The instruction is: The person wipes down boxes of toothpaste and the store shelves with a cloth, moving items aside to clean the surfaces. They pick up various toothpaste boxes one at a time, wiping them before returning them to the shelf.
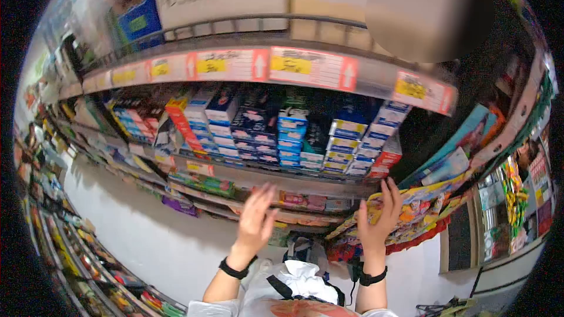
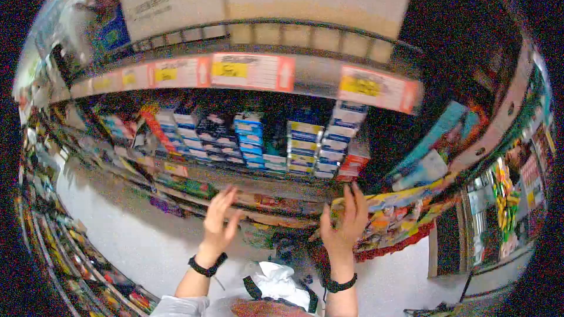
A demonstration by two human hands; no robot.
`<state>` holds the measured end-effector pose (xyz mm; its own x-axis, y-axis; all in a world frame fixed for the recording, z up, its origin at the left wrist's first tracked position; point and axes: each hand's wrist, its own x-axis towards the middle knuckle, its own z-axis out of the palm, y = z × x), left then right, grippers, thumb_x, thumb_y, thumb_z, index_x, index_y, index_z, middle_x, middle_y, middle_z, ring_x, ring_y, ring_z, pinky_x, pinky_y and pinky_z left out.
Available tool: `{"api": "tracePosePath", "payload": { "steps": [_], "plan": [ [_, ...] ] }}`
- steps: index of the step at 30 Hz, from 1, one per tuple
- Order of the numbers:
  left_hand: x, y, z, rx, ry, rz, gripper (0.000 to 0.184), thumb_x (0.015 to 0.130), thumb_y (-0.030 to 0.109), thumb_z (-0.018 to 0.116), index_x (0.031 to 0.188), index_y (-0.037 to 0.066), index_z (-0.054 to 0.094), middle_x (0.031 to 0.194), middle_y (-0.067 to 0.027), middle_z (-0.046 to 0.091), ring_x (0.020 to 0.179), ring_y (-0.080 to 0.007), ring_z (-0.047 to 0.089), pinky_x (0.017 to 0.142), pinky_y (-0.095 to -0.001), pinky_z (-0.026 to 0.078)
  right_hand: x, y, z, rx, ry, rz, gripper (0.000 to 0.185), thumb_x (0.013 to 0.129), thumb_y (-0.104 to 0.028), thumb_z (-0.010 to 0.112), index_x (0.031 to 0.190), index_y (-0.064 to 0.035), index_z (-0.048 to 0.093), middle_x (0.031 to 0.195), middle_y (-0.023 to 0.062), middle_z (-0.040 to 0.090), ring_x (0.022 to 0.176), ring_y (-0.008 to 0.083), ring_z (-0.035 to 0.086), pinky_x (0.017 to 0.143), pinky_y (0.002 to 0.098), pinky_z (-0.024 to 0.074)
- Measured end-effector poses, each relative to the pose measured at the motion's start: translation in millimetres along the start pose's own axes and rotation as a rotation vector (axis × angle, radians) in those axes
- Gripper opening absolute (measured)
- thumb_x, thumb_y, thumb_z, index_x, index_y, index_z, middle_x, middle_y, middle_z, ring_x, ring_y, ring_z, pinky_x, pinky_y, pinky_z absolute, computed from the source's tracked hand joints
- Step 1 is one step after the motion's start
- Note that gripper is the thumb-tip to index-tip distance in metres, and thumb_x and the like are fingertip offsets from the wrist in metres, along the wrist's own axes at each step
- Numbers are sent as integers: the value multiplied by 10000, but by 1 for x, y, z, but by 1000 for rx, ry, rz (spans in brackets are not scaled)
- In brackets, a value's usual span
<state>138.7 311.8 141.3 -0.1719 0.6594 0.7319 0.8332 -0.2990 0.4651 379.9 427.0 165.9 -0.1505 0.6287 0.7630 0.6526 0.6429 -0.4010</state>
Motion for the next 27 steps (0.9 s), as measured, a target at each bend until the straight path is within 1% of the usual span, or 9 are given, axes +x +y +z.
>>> {"api": "tracePosePath", "payload": {
  "steps": [5,7,9,10,12,15,16,17,27],
  "plan": [
    [-53,-46,-59,146,361,-365,305,831,-19,638,1134,-14,611,848,-112,715,837,-255,690,800,-356,534,7,-26,10,-112,67,52,568,846,-64,607,1389,-30,443,1482,161,368,1338,353,377,1058,434,333],
    [-77,-61,-77,-219,533,-887,387,820,-10,663,1192,-21,555,784,-83,683,831,-204,679,809,-346,520,5,-40,15,-137,112,32,550,852,-75,615,1379,-39,459,1487,158,352,1328,336,393,1061,427,327],
    [-75,-80,-85,-44,656,-530,704,771,35,735,1375,3,376,1133,-148,617,1125,-245,581,971,-404,444,-4,-57,25,-3,102,106,510,850,-82,632,1341,-48,500,1464,163,368,1215,311,468,993,407,383],
    [-70,-85,-93,-39,672,-538,704,771,35,735,1375,3,376,1133,-148,617,1125,-245,581,971,-404,444,-7,-64,31,-44,116,-55,512,826,-79,661,1316,-46,516,1435,182,386,1196,306,466,931,376,412],
    [-61,-93,-111,157,532,-590,983,708,97,798,1476,71,183,1457,-145,327,1354,-271,329,1116,-470,290,-19,-74,49,42,101,-186,487,780,-71,709,1244,-46,562,1376,196,416,1107,295,482,821,349,448],
    [-36,-110,-132,71,554,-495,978,718,106,793,1485,70,187,1511,-139,216,1405,-292,228,1149,-489,216,-31,-101,71,225,-50,-179,457,770,-46,707,1210,-41,583,1367,189,406,1135,305,496,849,352,462],
    [-23,-113,-141,171,545,-459,941,732,124,786,1478,66,216,1505,-143,241,1394,-301,253,1146,-477,224,-27,-111,80,219,-11,-302,444,791,-6,659,1226,-30,571,1382,162,411,847,193,503,691,288,454],
    [-10,-121,-147,279,535,-372,904,710,130,801,1460,80,298,1511,-191,224,1383,-357,265,1099,-473,289,-32,-119,86,260,-52,-282,450,782,0,664,1222,-31,575,1376,163,414,839,192,496,684,287,452],
    [39,-185,-151,254,432,-318,550,668,61,788,1158,49,537,1202,-169,454,1106,-354,488,906,-425,434,-56,-176,106,264,-193,-276,466,740,-5,700,1193,-43,597,1316,174,482,1070,276,538,772,317,487]
  ]
}}
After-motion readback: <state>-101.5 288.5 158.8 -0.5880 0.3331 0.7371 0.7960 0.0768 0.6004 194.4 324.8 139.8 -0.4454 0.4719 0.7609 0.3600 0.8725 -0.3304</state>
